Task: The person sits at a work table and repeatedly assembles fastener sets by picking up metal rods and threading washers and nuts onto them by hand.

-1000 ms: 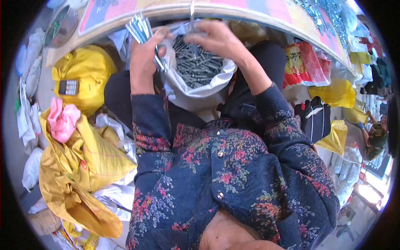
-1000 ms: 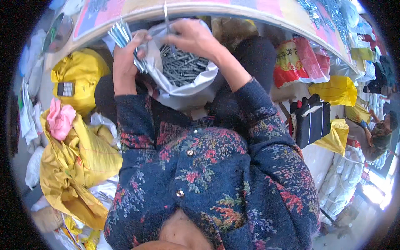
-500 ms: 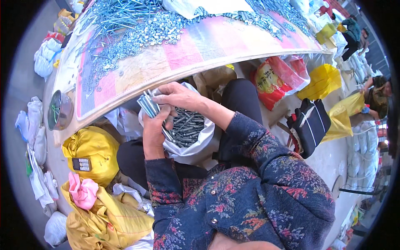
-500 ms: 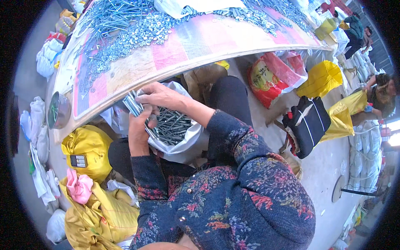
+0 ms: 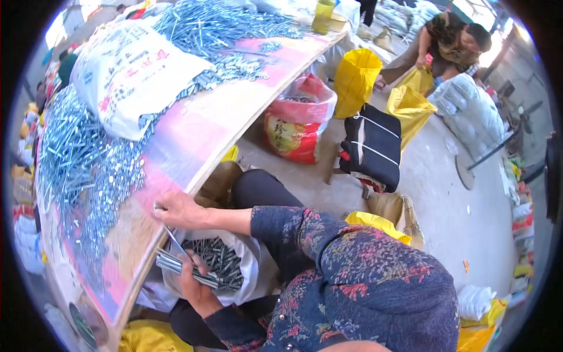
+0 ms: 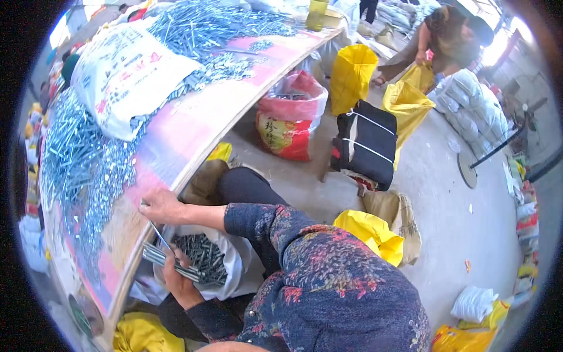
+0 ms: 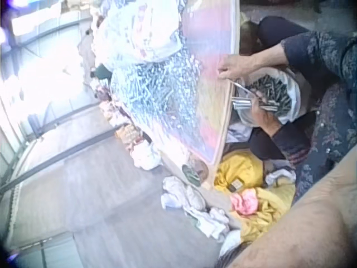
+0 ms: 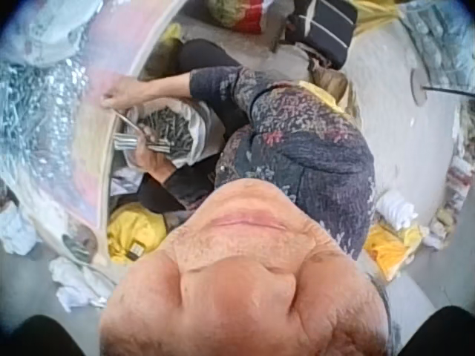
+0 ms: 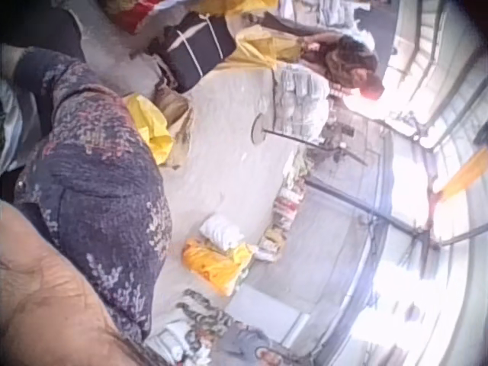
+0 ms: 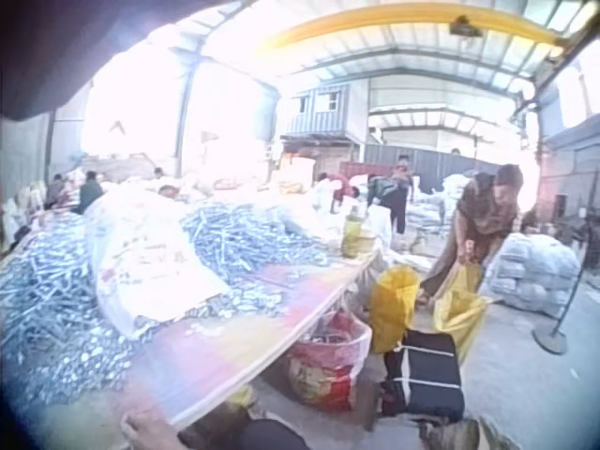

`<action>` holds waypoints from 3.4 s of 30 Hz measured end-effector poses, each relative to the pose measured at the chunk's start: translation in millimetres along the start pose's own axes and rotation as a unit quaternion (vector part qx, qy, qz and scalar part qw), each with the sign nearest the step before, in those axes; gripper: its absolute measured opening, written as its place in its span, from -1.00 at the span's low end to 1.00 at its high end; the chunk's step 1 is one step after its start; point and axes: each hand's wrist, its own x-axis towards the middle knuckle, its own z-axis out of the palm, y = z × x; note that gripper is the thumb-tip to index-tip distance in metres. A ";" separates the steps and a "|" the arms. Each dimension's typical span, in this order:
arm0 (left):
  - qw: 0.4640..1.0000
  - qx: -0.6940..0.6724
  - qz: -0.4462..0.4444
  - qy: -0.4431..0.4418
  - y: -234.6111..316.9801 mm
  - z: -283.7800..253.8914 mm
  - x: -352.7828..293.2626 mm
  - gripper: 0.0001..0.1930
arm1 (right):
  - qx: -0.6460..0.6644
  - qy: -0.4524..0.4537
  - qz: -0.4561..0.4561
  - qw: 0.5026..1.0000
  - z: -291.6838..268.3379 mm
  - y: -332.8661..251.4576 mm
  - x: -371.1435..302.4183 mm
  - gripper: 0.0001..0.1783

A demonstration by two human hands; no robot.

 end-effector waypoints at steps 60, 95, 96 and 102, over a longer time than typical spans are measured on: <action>0.998 -0.026 0.032 0.037 11.7 -15.3 -8.4 -0.82 | -0.415 -0.070 -0.175 0.890 -23.3 18.4 53.6 -0.70; 0.972 -0.066 0.147 0.171 41.7 -41.0 -22.0 -0.86 | 0.205 -0.328 0.042 0.921 51.9 -50.6 4.7 -0.73; 0.969 -0.174 0.111 0.138 45.9 -41.7 -19.3 -0.83 | 0.208 -0.346 0.032 0.914 54.8 -56.7 -5.9 -0.74; 0.957 -0.230 0.078 0.159 41.3 -47.4 -31.7 -0.73 | 0.096 -0.463 -0.051 0.880 71.4 -65.2 6.7 -0.66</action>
